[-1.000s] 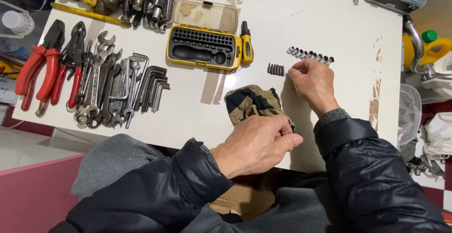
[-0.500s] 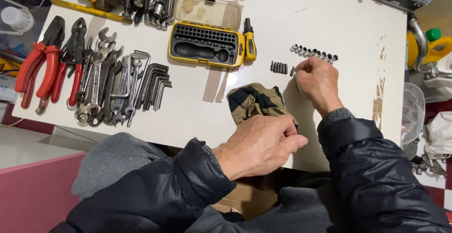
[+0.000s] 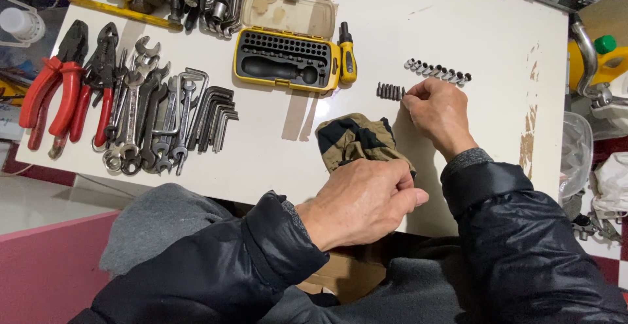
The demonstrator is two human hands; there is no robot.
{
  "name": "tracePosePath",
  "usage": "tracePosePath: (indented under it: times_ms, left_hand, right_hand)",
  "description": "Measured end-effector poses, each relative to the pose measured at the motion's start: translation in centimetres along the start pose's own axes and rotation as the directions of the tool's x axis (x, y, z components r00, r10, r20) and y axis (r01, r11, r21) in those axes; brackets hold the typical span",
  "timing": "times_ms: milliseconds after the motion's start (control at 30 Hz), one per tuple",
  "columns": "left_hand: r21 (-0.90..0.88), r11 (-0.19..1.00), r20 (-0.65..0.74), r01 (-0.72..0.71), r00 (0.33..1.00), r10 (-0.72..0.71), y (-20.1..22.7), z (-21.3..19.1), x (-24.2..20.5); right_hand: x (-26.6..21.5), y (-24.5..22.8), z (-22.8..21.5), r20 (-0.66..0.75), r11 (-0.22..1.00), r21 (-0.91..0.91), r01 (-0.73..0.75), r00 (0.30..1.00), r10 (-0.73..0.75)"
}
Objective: The person cleans small metal screws one by one using a cloth. They pick up each screw from a white table, wipe it thoroughly, and place it back down. Various tools and a yellow case are visible on the table.
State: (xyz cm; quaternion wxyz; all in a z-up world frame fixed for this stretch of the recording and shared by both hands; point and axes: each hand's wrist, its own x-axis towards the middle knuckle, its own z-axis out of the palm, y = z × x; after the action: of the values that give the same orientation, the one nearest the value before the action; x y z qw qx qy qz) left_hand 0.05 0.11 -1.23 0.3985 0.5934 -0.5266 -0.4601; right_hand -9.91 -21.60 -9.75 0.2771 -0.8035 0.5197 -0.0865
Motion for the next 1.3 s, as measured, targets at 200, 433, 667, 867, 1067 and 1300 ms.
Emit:
tracePosePath:
  times_ms: [200, 433, 667, 867, 1067, 1300]
  left_hand:
    - [0.03, 0.999, 0.019, 0.012, 1.0, -0.012, 0.2, 0.0, -0.1]
    - [0.046, 0.999, 0.023, -0.013, 1.0, 0.012, 0.1, 0.0, -0.1]
    - [0.09, 0.995, 0.047, -0.032, 0.998, 0.028, 0.2, 0.1, -0.3]
    - [0.154, 0.987, 0.083, -0.048, 0.996, 0.035, 0.0, 0.6, -0.5]
    - [0.207, 0.977, 0.105, -0.058, 0.994, 0.037, -0.3, 0.9, -0.5]
    - [0.256, 0.965, 0.119, -0.061, 0.992, 0.032, -0.7, 1.2, -0.3]
  right_hand:
    - [-0.1, 0.1, -0.1, 0.014, 1.0, -0.025, -0.009, 1.0, 0.01]
    - [0.0, 1.0, 0.1, 0.03, 0.999, -0.048, 0.025, 0.999, -0.024]
    - [-1.2, 0.4, -2.1, -0.042, 0.999, -0.027, -0.025, 0.999, 0.024]
    - [-1.1, 4.5, -5.4, -0.161, 0.991, -0.042, -0.126, 0.98, 0.118]
    - [-0.8, 9.3, -6.5, -0.212, 0.984, -0.039, -0.176, 0.963, 0.164]
    - [-2.8, 8.4, -6.4, -0.131, 0.989, -0.123, -0.087, 0.989, 0.071]
